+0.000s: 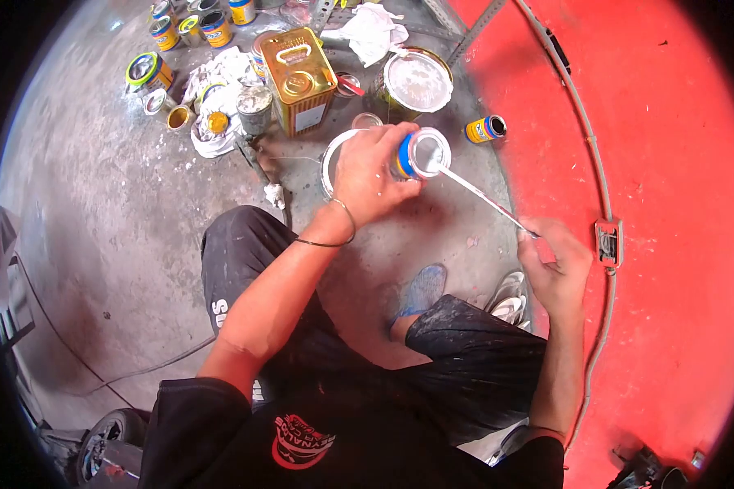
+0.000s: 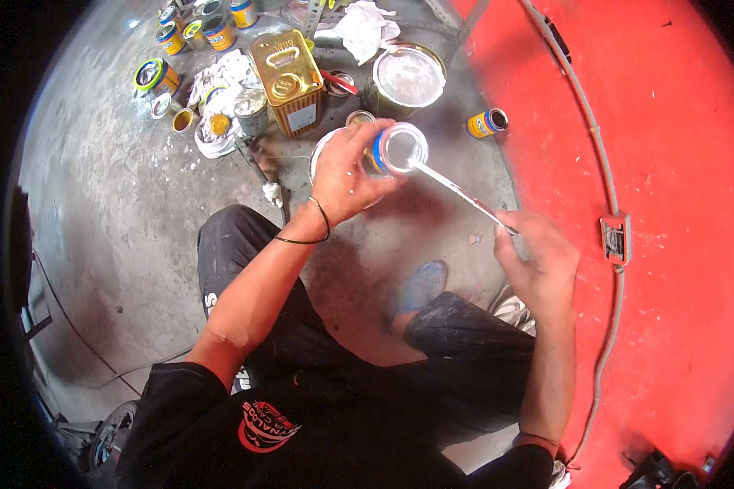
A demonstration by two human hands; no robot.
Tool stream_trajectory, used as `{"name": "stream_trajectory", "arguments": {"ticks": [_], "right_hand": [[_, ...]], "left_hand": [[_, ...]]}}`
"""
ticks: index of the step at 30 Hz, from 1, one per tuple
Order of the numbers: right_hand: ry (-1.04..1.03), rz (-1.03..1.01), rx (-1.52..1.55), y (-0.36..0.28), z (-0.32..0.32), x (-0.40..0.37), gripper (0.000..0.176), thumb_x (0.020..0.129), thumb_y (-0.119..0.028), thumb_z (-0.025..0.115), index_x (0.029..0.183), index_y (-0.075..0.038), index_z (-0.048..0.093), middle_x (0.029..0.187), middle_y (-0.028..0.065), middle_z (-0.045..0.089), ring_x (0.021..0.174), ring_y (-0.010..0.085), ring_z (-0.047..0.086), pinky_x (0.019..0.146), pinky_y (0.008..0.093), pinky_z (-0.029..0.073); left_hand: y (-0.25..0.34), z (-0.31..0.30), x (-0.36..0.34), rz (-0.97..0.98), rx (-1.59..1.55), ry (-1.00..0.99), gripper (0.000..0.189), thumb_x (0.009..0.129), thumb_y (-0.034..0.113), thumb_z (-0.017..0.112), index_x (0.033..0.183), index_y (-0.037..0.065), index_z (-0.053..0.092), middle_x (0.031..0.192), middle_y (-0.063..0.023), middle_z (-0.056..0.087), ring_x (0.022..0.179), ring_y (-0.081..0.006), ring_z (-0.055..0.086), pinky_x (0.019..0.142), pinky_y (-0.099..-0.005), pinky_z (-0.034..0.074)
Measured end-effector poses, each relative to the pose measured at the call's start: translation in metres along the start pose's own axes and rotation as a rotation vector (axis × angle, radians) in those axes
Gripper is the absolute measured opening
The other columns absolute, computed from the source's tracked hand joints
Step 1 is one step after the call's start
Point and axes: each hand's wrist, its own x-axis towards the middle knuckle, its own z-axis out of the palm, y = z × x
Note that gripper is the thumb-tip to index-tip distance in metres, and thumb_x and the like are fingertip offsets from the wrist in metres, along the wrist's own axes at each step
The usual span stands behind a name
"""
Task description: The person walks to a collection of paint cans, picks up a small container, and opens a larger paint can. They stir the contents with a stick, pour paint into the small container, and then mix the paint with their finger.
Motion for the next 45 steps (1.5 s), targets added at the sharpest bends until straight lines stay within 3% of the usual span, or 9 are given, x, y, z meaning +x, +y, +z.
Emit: {"name": "stream_trajectory", "arguments": {"ticks": [3, 6, 9, 15, 20, 36, 42, 45], "right_hand": [[-0.006, 0.272, 0.11, -0.003, -0.003, 0.0, 0.021, 0.096, 0.001, 0.08, 0.116, -0.001, 0.077, 0.095, 0.0121, 0.079, 0.087, 0.0174, 0.077, 0.082, 0.0331, 0.061], [0.001, 0.579, 0.52, 0.01, 0.012, 0.001, 0.018, 0.103, -0.002, 0.074, 0.12, 0.001, 0.075, 0.094, 0.0098, 0.078, 0.085, 0.014, 0.076, 0.079, 0.031, 0.06], [-0.07, 0.672, 0.698, 0.017, 0.027, 0.003, 0.018, 0.107, -0.006, 0.07, 0.122, 0.003, 0.073, 0.093, 0.0084, 0.077, 0.082, 0.0144, 0.075, 0.076, 0.0292, 0.059], [-0.151, 0.743, 0.654, 0.013, 0.038, 0.006, 0.021, 0.108, -0.01, 0.071, 0.123, 0.005, 0.073, 0.09, 0.0059, 0.075, 0.078, 0.0113, 0.071, 0.073, 0.027, 0.057], [-0.106, 0.736, 0.609, 0.03, 0.027, 0.005, 0.018, 0.107, -0.008, 0.073, 0.12, 0.004, 0.074, 0.085, 0.0041, 0.073, 0.075, 0.0095, 0.068, 0.071, 0.0262, 0.056], [0.008, 0.821, 0.559, 0.03, -0.014, -0.021, 0.012, 0.106, -0.003, 0.07, 0.115, 0.003, 0.074, 0.086, 0.0036, 0.073, 0.074, 0.0096, 0.065, 0.07, 0.0246, 0.051], [0.044, 0.752, 0.582, 0.041, -0.03, -0.035, 0.012, 0.108, -0.005, 0.068, 0.115, 0.003, 0.074, 0.088, 0.0038, 0.074, 0.075, 0.0093, 0.066, 0.075, 0.0266, 0.052], [0.065, 0.818, 0.719, 0.046, -0.032, -0.035, 0.017, 0.11, -0.015, 0.068, 0.116, 0.0, 0.073, 0.087, 0.0038, 0.073, 0.078, 0.011, 0.068, 0.078, 0.0281, 0.055]], "left_hand": [[0.006, 0.007, -0.01, 0.07, -0.001, -0.007, 0.076, 0.07, 0.032, 0.089, 0.141, 0.017, 0.066, 0.128, -0.011, 0.071, 0.121, -0.037, 0.065, 0.108, -0.0535, 0.047], [0.019, 0.009, -0.017, 0.098, 0.05, -0.035, 0.075, 0.072, 0.033, 0.092, 0.141, 0.015, 0.066, 0.13, -0.0127, 0.071, 0.121, -0.0387, 0.066, 0.107, -0.0532, 0.048], [0.027, 0.012, -0.022, 0.095, 0.026, -0.043, 0.075, 0.072, 0.032, 0.092, 0.14, 0.016, 0.067, 0.13, -0.0124, 0.071, 0.12, -0.0385, 0.065, 0.108, -0.0521, 0.047], [0.028, 0.009, -0.026, 0.064, 0.006, -0.027, 0.072, 0.073, 0.034, 0.095, 0.137, 0.015, 0.067, 0.129, -0.0114, 0.072, 0.12, -0.0372, 0.066, 0.109, -0.051, 0.046], [0.02, 0.01, -0.023, 0.058, -0.056, 0.024, 0.073, 0.071, 0.032, 0.089, 0.138, 0.017, 0.066, 0.127, -0.0087, 0.071, 0.118, -0.0355, 0.066, 0.112, -0.0544, 0.043], [0.018, 0.027, -0.018, 0.067, -0.116, -0.045, 0.07, 0.072, 0.035, 0.092, 0.135, 0.015, 0.067, 0.123, -0.0106, 0.073, 0.114, -0.0365, 0.068, 0.107, -0.0521, 0.048], [0.021, 0.045, -0.026, 0.022, -0.227, -0.084, 0.069, 0.075, 0.034, 0.093, 0.135, 0.014, 0.066, 0.117, -0.013, 0.072, 0.111, -0.0389, 0.067, 0.098, -0.0495, 0.054], [0.014, 0.069, -0.04, -0.035, -0.29, -0.163, 0.072, 0.075, 0.033, 0.093, 0.138, 0.014, 0.064, 0.116, -0.0149, 0.071, 0.11, -0.0403, 0.067, 0.098, -0.0497, 0.055]]}}
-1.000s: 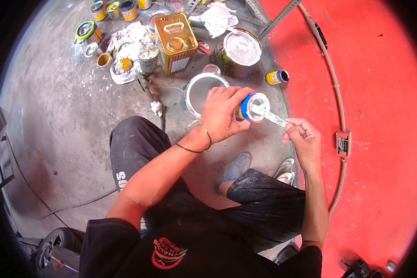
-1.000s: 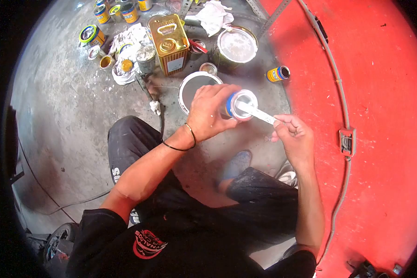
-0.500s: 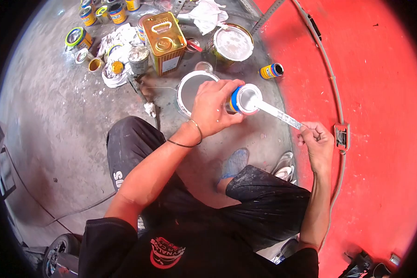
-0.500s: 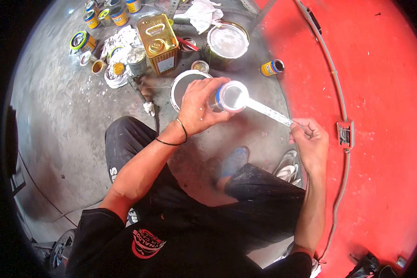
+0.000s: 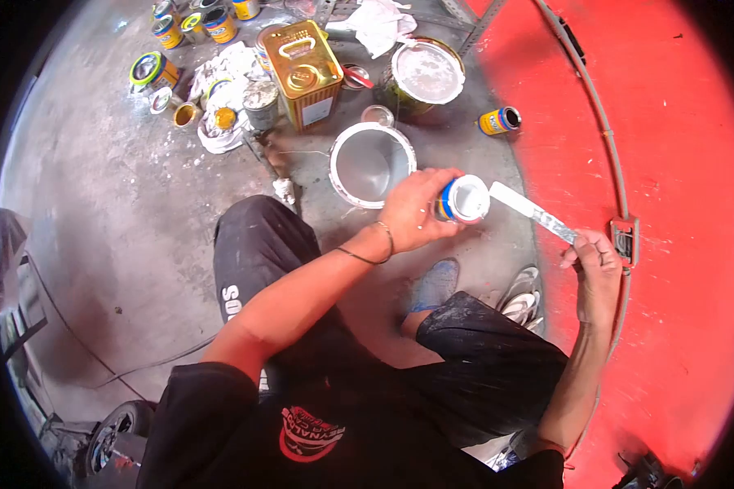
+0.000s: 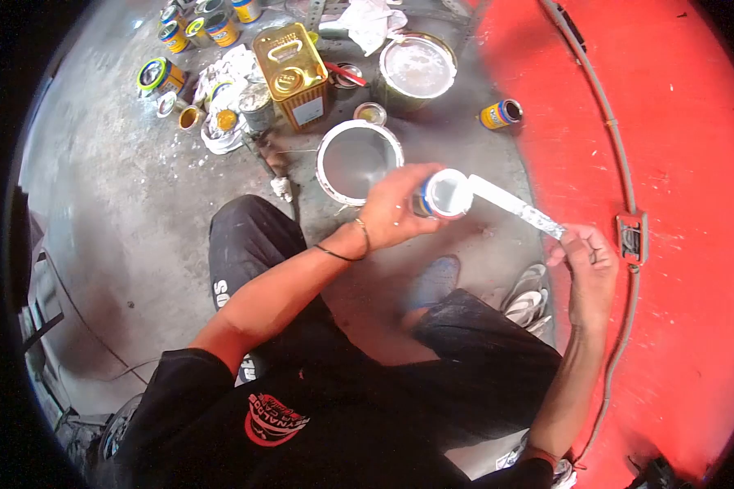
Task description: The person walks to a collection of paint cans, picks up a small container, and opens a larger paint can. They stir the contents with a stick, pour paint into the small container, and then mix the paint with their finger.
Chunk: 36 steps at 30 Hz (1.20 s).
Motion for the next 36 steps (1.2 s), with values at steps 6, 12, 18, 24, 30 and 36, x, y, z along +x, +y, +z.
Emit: {"name": "stream_trajectory", "arguments": {"ticks": [6, 12, 18, 24, 30, 36], "right_hand": [[-0.051, 0.152, 0.096, 0.021, -0.01, 0.023, 0.021, 0.112, -0.023, 0.067, 0.116, -0.003, 0.071, 0.093, 0.0049, 0.075, 0.081, 0.0133, 0.072, 0.08, 0.0274, 0.058], [-0.069, 0.13, -0.052, 0.042, -0.02, 0.035, 0.023, 0.112, -0.024, 0.067, 0.116, -0.002, 0.071, 0.098, 0.0064, 0.076, 0.083, 0.013, 0.072, 0.082, 0.027, 0.057], [-0.027, 0.122, -0.095, 0.036, -0.024, 0.04, 0.021, 0.112, -0.02, 0.065, 0.117, -0.002, 0.072, 0.098, 0.0046, 0.077, 0.083, 0.0105, 0.071, 0.083, 0.0267, 0.057], [-0.09, 0.091, -0.151, 0.035, -0.016, 0.054, 0.023, 0.111, -0.018, 0.064, 0.118, 0.002, 0.07, 0.098, 0.0084, 0.077, 0.084, 0.0117, 0.072, 0.079, 0.0269, 0.057], [-0.198, 0.016, -0.16, 0.079, 0.007, 0.062, 0.021, 0.108, -0.011, 0.064, 0.117, 0.007, 0.069, 0.096, 0.0121, 0.077, 0.082, 0.0146, 0.074, 0.071, 0.0302, 0.058], [-0.288, 0.053, -0.364, 0.076, 0.035, 0.055, 0.016, 0.105, -0.007, 0.063, 0.112, 0.006, 0.068, 0.09, 0.0121, 0.077, 0.075, 0.0142, 0.073, 0.07, 0.0313, 0.058]], "left_hand": [[-0.057, 0.067, -0.032, -0.363, -0.182, -0.06, 0.082, 0.077, 0.025, 0.095, 0.149, 0.01, 0.058, 0.136, -0.0137, 0.072, 0.127, -0.0289, 0.07, 0.111, -0.0409, 0.054], [-0.127, 0.112, -0.05, -0.507, -0.066, -0.028, 0.087, 0.081, 0.031, 0.093, 0.156, 0.02, 0.05, 0.139, -0.012, 0.072, 0.128, -0.034, 0.069, 0.108, -0.0447, 0.054], [-0.141, 0.125, -0.07, -0.575, 0.154, -0.043, 0.106, 0.081, 0.025, 0.089, 0.17, 0.007, 0.035, 0.164, -0.0241, 0.05, 0.155, -0.0445, 0.044, 0.128, -0.0459, 0.039], [-0.141, 0.108, -0.149, -1.34, -0.475, 0.342, 0.089, 0.102, 0.037, 0.068, 0.175, 0.013, 0.024, 0.165, -0.0208, 0.051, 0.137, -0.0351, 0.062, 0.112, -0.0536, 0.052], [-0.04, 0.024, -0.118, -1.08, -0.859, 0.652, 0.083, 0.107, 0.055, 0.059, 0.172, 0.015, 0.026, 0.171, -0.0161, 0.039, 0.129, -0.0383, 0.065, 0.108, -0.054, 0.053], [-0.024, 0.005, -0.06, -1.056, -0.62, 0.729, 0.074, 0.105, 0.03, 0.069, 0.167, 0.025, 0.03, 0.147, -0.0145, 0.059, 0.109, -0.0311, 0.071, 0.091, -0.0467, 0.06]]}}
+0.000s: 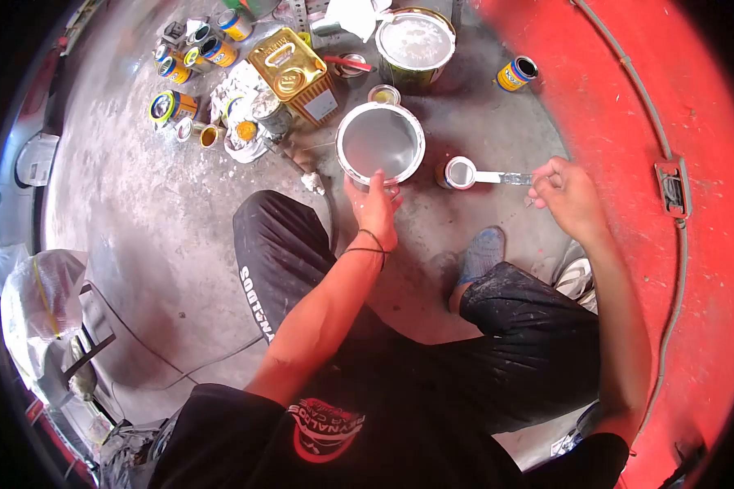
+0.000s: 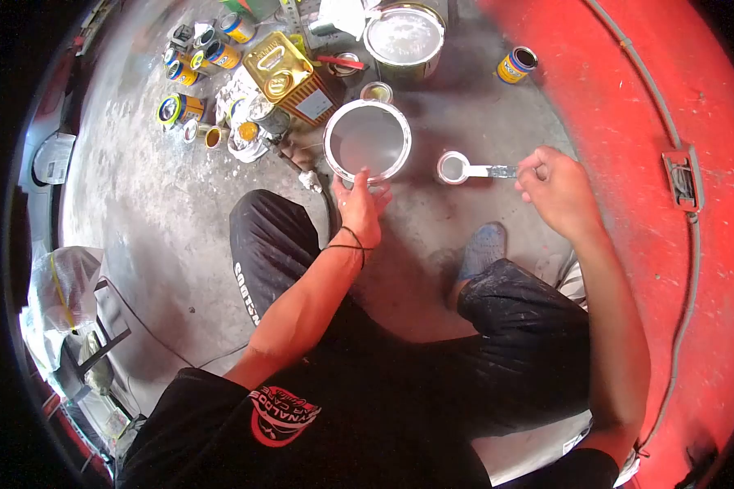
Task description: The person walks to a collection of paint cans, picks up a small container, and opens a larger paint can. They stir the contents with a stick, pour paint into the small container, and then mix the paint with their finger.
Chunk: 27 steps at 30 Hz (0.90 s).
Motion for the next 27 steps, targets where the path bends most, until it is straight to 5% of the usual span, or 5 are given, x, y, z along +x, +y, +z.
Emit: {"name": "stream_trajectory", "arguments": {"ticks": [7, 11, 16, 19, 27], "right_hand": [[0.03, -0.028, -0.063, 0.0, -0.004, 0.006, 0.016, 0.103, -0.008, 0.062, 0.111, 0.005, 0.069, 0.086, 0.0117, 0.076, 0.07, 0.0138, 0.071, 0.064, 0.0331, 0.057], [0.023, -0.039, -0.031, -0.008, -0.005, 0.003, 0.015, 0.104, -0.006, 0.062, 0.11, 0.006, 0.068, 0.087, 0.0125, 0.076, 0.07, 0.0139, 0.07, 0.063, 0.0335, 0.058], [0.002, 0.01, -0.02, -0.011, -0.004, 0.011, 0.014, 0.104, -0.007, 0.063, 0.109, 0.005, 0.068, 0.087, 0.0123, 0.076, 0.072, 0.0134, 0.071, 0.063, 0.0333, 0.058], [-0.01, -0.02, -0.047, -0.005, -0.005, 0.021, 0.014, 0.103, -0.007, 0.064, 0.108, 0.005, 0.069, 0.087, 0.0118, 0.077, 0.073, 0.013, 0.071, 0.064, 0.0325, 0.057], [0.0, -0.022, -0.064, 0.003, -0.012, 0.029, 0.014, 0.103, -0.009, 0.065, 0.107, 0.004, 0.069, 0.09, 0.0113, 0.077, 0.076, 0.013, 0.072, 0.068, 0.0299, 0.056]], "left_hand": [[0.014, -0.031, 0.051, 0.172, 0.224, -0.14, 0.05, 0.099, 0.004, 0.062, 0.148, 0.016, 0.057, 0.112, -0.0085, 0.074, 0.085, -0.0222, 0.075, 0.068, -0.0358, 0.062], [0.07, -0.059, 0.098, 0.563, 0.76, -0.26, 0.052, 0.093, 0.006, 0.067, 0.145, 0.005, 0.066, 0.119, -0.0111, 0.079, 0.096, -0.0184, 0.077, 0.081, -0.0373, 0.063], [0.059, -0.061, 0.058, -0.077, 0.34, -0.034, 0.113, 0.09, 0.046, 0.086, 0.176, 0.021, 0.017, 0.172, -0.0207, 0.034, 0.129, -0.0429, 0.062, 0.092, -0.0604, 0.06], [0.031, -0.047, 0.029, -0.41, 0.061, -0.157, 0.106, 0.091, 0.05, 0.087, 0.172, 0.017, 0.027, 0.17, -0.022, 0.033, 0.13, -0.0472, 0.062, 0.095, -0.0619, 0.062], [0.031, -0.035, 0.053, -0.182, -0.192, -0.317, 0.048, 0.117, 0.022, 0.05, 0.161, 0.013, 0.034, 0.16, -0.0204, 0.046, 0.138, -0.0452, 0.06, 0.104, -0.067, 0.061]]}}
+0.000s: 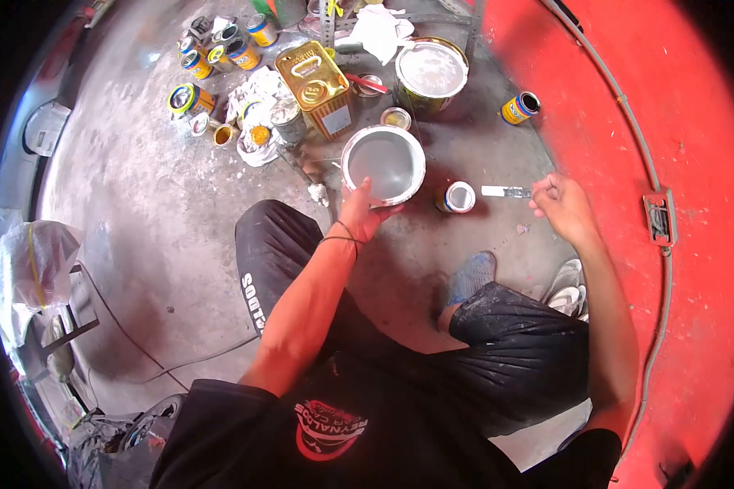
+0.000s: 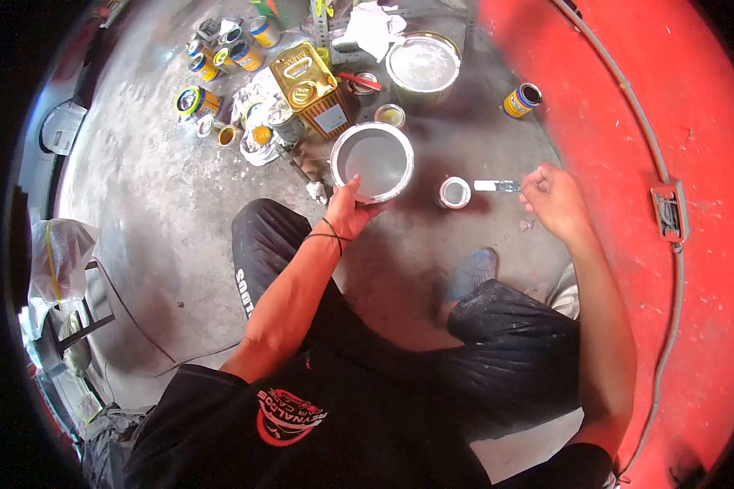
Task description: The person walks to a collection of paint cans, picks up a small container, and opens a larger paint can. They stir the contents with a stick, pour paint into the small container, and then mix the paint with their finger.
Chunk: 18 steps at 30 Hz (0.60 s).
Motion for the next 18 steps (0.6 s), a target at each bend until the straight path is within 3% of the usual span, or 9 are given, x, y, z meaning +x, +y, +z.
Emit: {"name": "stream_trajectory", "arguments": {"ticks": [2, 3, 6, 11, 14, 15, 17, 18], "right_hand": [[-0.013, 0.022, 0.006, 0.002, -0.003, -0.003, 0.014, 0.106, -0.009, 0.065, 0.108, 0.005, 0.068, 0.093, 0.011, 0.076, 0.077, 0.0134, 0.072, 0.071, 0.0282, 0.057], [-0.012, 0.014, 0.024, 0.004, -0.005, -0.007, 0.014, 0.105, -0.009, 0.065, 0.108, 0.005, 0.068, 0.093, 0.0114, 0.077, 0.077, 0.0132, 0.072, 0.07, 0.0284, 0.057], [0.007, -0.002, 0.067, 0.007, -0.011, -0.013, 0.015, 0.104, -0.009, 0.065, 0.108, 0.004, 0.069, 0.092, 0.0123, 0.079, 0.077, 0.0127, 0.073, 0.069, 0.0287, 0.056], [0.035, 0.019, 0.075, 0.005, -0.013, -0.016, 0.016, 0.105, -0.009, 0.065, 0.111, 0.005, 0.069, 0.093, 0.0128, 0.079, 0.08, 0.0132, 0.074, 0.071, 0.0297, 0.058], [0.031, 0.018, 0.155, 0.004, -0.018, -0.015, 0.019, 0.109, -0.011, 0.063, 0.117, 0.006, 0.069, 0.098, 0.0134, 0.078, 0.079, 0.016, 0.075, 0.076, 0.0298, 0.06], [0.056, 0.013, 0.188, 0.001, -0.02, -0.017, 0.019, 0.109, -0.012, 0.064, 0.118, 0.005, 0.069, 0.098, 0.0129, 0.078, 0.08, 0.0158, 0.075, 0.076, 0.03, 0.06], [0.109, 0.013, 0.258, -0.003, -0.022, -0.022, 0.019, 0.11, -0.014, 0.065, 0.118, 0.003, 0.069, 0.099, 0.0119, 0.078, 0.082, 0.0153, 0.075, 0.077, 0.0306, 0.061], [0.138, 0.014, 0.312, -0.006, -0.023, -0.029, 0.02, 0.11, -0.015, 0.065, 0.119, 0.002, 0.07, 0.099, 0.0112, 0.078, 0.082, 0.0148, 0.075, 0.077, 0.0301, 0.061]], "left_hand": [[0.006, 0.016, -0.033, 0.083, 0.102, -0.012, 0.049, 0.117, 0.022, 0.051, 0.161, 0.016, 0.031, 0.158, -0.0195, 0.048, 0.138, -0.0452, 0.06, 0.105, -0.0675, 0.06], [0.009, 0.019, -0.046, 0.109, 0.13, -0.014, 0.052, 0.116, 0.019, 0.051, 0.163, 0.02, 0.027, 0.154, -0.018, 0.054, 0.135, -0.0422, 0.063, 0.102, -0.063, 0.062], [0.028, 0.029, -0.105, 0.185, 0.272, -0.1, 0.082, 0.112, 0.011, 0.054, 0.175, 0.031, 0.005, 0.162, -0.018, 0.045, 0.128, -0.038, 0.067, 0.098, -0.056, 0.064], [0.062, 0.07, -0.18, 0.448, 0.21, -0.216, 0.09, 0.109, 0.006, 0.058, 0.179, 0.02, 0.003, 0.167, -0.0138, 0.042, 0.148, -0.0275, 0.052, 0.116, -0.0459, 0.053], [0.078, 0.081, -0.163, 0.707, 0.313, -0.231, 0.044, 0.112, 0.013, 0.063, 0.154, 0.006, 0.05, 0.145, -0.0095, 0.064, 0.131, -0.0243, 0.067, 0.104, -0.0429, 0.059], [0.085, 0.09, -0.155, 0.777, 0.339, -0.264, 0.046, 0.112, 0.014, 0.063, 0.155, 0.006, 0.05, 0.146, -0.0093, 0.064, 0.132, -0.0242, 0.067, 0.105, -0.043, 0.059], [0.104, 0.11, -0.144, 0.86, 0.421, -0.342, 0.068, 0.112, 0.016, 0.062, 0.167, 0.009, 0.023, 0.153, -0.0115, 0.059, 0.134, -0.0231, 0.064, 0.097, -0.036, 0.06], [0.111, 0.12, -0.137, 0.891, 0.444, -0.39, 0.081, 0.112, 0.019, 0.064, 0.172, 0.01, 0.01, 0.155, -0.0128, 0.057, 0.131, -0.0216, 0.065, 0.086, -0.0297, 0.059]]}}
